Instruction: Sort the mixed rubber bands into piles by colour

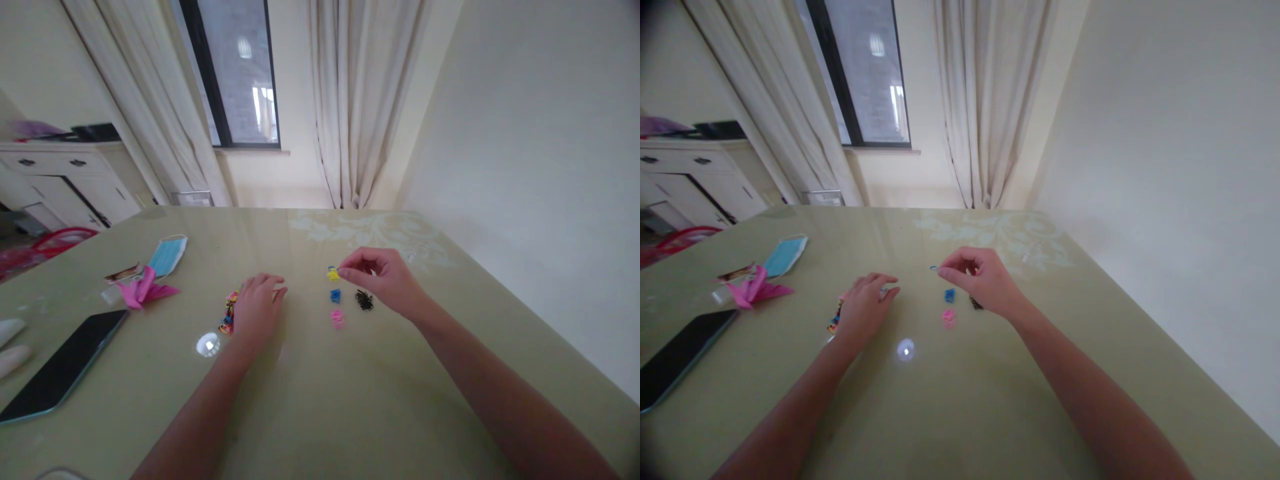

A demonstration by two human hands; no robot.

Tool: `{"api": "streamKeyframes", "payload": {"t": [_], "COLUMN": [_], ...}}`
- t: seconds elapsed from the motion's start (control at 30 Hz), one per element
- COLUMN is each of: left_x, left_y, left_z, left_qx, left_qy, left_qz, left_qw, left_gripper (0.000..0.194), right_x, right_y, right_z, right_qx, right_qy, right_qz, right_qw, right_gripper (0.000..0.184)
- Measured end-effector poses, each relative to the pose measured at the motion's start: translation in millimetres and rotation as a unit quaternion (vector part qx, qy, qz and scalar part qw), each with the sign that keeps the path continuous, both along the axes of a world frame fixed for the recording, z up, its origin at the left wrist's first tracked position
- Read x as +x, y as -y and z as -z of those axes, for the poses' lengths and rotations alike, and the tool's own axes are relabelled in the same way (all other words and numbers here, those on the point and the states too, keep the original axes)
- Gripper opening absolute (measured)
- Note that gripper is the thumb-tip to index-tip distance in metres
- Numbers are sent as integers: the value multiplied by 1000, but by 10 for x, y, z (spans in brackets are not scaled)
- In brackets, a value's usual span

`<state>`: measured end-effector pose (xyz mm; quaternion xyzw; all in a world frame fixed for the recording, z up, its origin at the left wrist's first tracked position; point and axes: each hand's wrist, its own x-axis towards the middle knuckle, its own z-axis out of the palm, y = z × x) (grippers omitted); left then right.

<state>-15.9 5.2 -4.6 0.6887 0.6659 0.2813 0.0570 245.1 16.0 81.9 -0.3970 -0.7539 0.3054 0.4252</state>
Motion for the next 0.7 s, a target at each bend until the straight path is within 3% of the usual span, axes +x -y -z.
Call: {"api": "streamKeyframes", "payload": {"t": [0.07,0.17,0.4,0.7], "left_x": [-61,-89,-97,-31], "left_y": [13,22,-14,23], "left_z": [22,44,38,-31], "left_qx": [-19,-73,-92,-76], "left_qy": [-128,-203,-197,-201], "left_qz": [-46,-54,-27,-53], "left_qw": [990,975,976,975], "left_gripper": [34,35,27,28], "right_x": [41,69,74,82], "right_y": [36,96,153,129], "right_z": [-82,-166,-215,-209], "right_qx": [-16,-31,-31,-25], "right_qy": [-32,-58,-60,-66], "right_qz": [-3,-16,-30,-32], "right_qw": [999,998,997,997], "right_gripper": [24,26,28,22]}}
